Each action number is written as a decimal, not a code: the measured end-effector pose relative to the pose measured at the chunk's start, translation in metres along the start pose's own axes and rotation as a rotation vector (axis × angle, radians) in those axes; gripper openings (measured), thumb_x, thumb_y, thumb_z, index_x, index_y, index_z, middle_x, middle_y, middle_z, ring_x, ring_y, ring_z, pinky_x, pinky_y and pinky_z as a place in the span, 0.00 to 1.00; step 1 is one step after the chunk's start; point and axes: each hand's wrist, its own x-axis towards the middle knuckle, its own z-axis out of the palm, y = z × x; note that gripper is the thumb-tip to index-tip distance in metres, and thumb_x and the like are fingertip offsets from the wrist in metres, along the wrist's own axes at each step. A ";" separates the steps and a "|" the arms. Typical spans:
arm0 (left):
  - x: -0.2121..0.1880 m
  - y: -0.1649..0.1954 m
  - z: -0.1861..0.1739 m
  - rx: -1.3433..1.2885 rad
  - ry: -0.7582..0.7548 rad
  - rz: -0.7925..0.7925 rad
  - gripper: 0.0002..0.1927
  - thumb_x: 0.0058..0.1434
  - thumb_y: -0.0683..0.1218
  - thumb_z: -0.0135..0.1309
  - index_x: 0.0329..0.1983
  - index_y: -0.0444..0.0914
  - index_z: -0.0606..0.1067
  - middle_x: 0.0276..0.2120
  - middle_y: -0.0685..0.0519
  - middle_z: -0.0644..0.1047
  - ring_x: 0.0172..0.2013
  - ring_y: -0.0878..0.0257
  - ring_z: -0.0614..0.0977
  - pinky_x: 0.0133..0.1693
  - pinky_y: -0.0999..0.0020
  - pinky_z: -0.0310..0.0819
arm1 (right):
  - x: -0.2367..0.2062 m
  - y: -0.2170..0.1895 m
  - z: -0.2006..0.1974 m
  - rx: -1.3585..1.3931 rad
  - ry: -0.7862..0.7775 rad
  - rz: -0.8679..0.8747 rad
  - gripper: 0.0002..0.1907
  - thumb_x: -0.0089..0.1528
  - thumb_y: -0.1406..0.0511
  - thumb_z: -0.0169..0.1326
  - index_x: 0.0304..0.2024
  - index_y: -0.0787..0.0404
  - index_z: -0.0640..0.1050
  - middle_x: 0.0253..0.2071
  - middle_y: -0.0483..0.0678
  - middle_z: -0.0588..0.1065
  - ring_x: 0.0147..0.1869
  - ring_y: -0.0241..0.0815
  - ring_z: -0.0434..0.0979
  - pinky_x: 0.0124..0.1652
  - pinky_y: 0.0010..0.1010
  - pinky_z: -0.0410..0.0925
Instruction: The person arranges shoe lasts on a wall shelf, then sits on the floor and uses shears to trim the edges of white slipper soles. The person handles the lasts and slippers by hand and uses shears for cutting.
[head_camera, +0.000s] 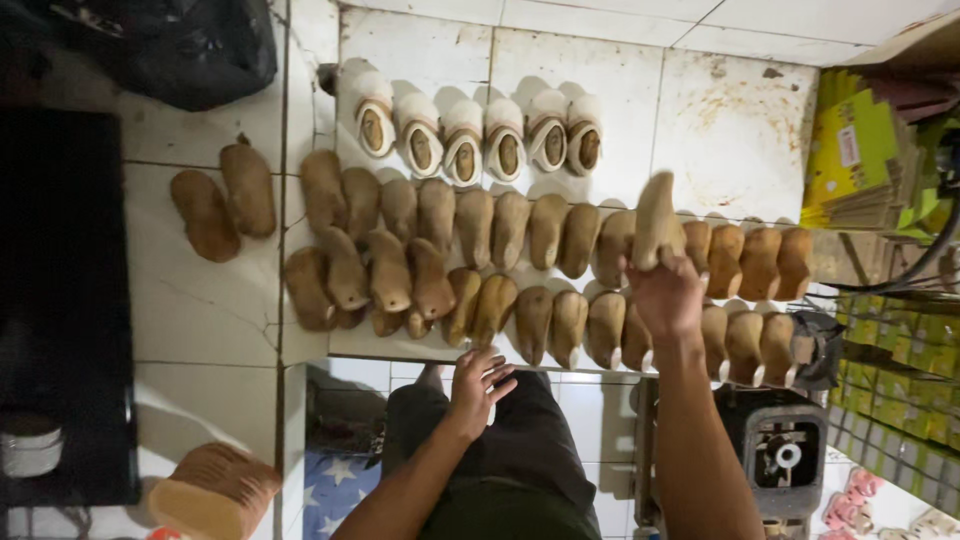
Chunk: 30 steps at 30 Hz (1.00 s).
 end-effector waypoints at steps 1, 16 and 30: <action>0.000 0.003 -0.002 0.038 -0.034 0.025 0.20 0.63 0.51 0.53 0.55 0.40 0.66 0.47 0.47 0.74 0.49 0.52 0.81 0.51 0.47 0.79 | -0.014 0.002 0.000 0.651 -0.140 0.134 0.18 0.65 0.56 0.56 0.48 0.63 0.79 0.47 0.53 0.79 0.51 0.48 0.76 0.52 0.40 0.68; -0.001 0.044 -0.011 0.532 -0.160 0.106 0.21 0.67 0.48 0.52 0.61 0.34 0.73 0.48 0.49 0.78 0.43 0.61 0.78 0.39 0.60 0.74 | -0.143 -0.079 0.180 -0.090 -0.116 -0.301 0.36 0.62 0.59 0.58 0.71 0.59 0.64 0.68 0.66 0.59 0.73 0.66 0.58 0.69 0.56 0.51; 0.010 0.046 -0.024 0.464 -0.266 -0.050 0.17 0.67 0.47 0.52 0.55 0.33 0.73 0.48 0.49 0.80 0.46 0.57 0.83 0.45 0.62 0.80 | -0.180 0.003 0.130 -0.134 0.297 -0.079 0.29 0.63 0.66 0.59 0.66 0.65 0.69 0.60 0.62 0.67 0.62 0.57 0.70 0.55 0.47 0.71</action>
